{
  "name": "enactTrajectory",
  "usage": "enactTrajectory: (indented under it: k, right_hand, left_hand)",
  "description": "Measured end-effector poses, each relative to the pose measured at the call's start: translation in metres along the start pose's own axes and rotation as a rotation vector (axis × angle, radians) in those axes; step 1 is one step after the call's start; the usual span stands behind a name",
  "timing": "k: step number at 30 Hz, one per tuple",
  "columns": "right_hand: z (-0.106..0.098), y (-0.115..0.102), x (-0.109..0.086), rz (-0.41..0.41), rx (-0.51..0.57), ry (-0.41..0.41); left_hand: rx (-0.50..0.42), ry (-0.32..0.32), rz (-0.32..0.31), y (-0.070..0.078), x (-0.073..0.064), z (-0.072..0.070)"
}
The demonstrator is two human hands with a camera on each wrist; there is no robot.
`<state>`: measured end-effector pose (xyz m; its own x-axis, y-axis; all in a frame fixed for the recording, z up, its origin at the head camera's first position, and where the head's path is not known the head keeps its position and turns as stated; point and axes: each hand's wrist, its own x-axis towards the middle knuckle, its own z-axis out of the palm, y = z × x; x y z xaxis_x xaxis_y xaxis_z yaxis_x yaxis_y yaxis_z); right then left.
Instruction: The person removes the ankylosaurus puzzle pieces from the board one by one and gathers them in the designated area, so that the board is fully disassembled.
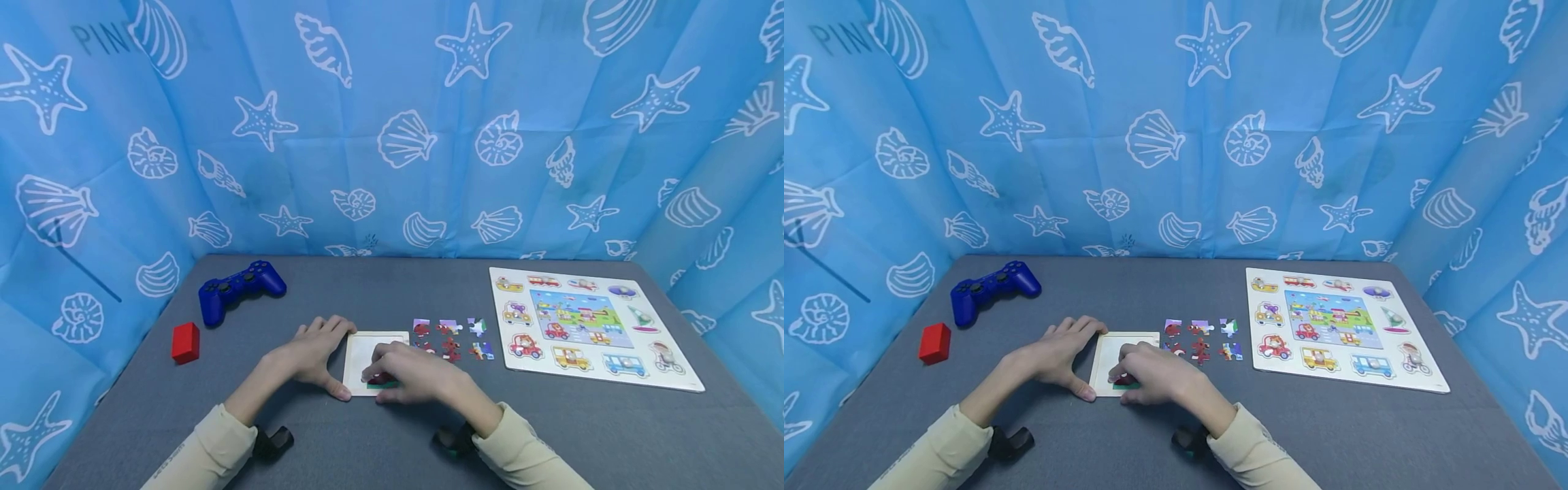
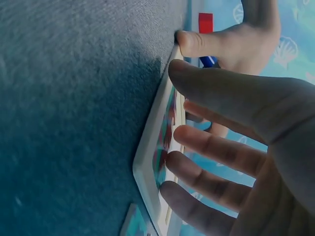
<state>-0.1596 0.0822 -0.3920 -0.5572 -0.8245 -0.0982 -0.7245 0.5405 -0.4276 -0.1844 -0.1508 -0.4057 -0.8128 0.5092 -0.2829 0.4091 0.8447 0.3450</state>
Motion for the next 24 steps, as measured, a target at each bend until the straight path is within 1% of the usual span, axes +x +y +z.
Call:
enactTrajectory:
  k: [4, 12, 17, 24]
  right_hand:
    - [0.0009, -0.0014, 0.0016, 0.020, -0.014, -0.014]
    - [0.0020, -0.0041, 0.0018, 0.051, -0.079, -0.016]
    - [0.0037, -0.0046, 0.0027, 0.076, -0.058, -0.007]
    - [0.0045, -0.0040, 0.0030, 0.097, -0.024, 0.026]
  left_hand:
    - [-0.001, 0.001, 0.002, 0.0004, -0.0009, -0.0010]
    - [-0.007, 0.004, 0.002, -0.0001, -0.0008, -0.0005]
    - [-0.008, 0.007, 0.004, -0.0006, -0.0004, 0.0003]
    - [-0.004, 0.011, 0.007, -0.0009, -0.0003, 0.0007]
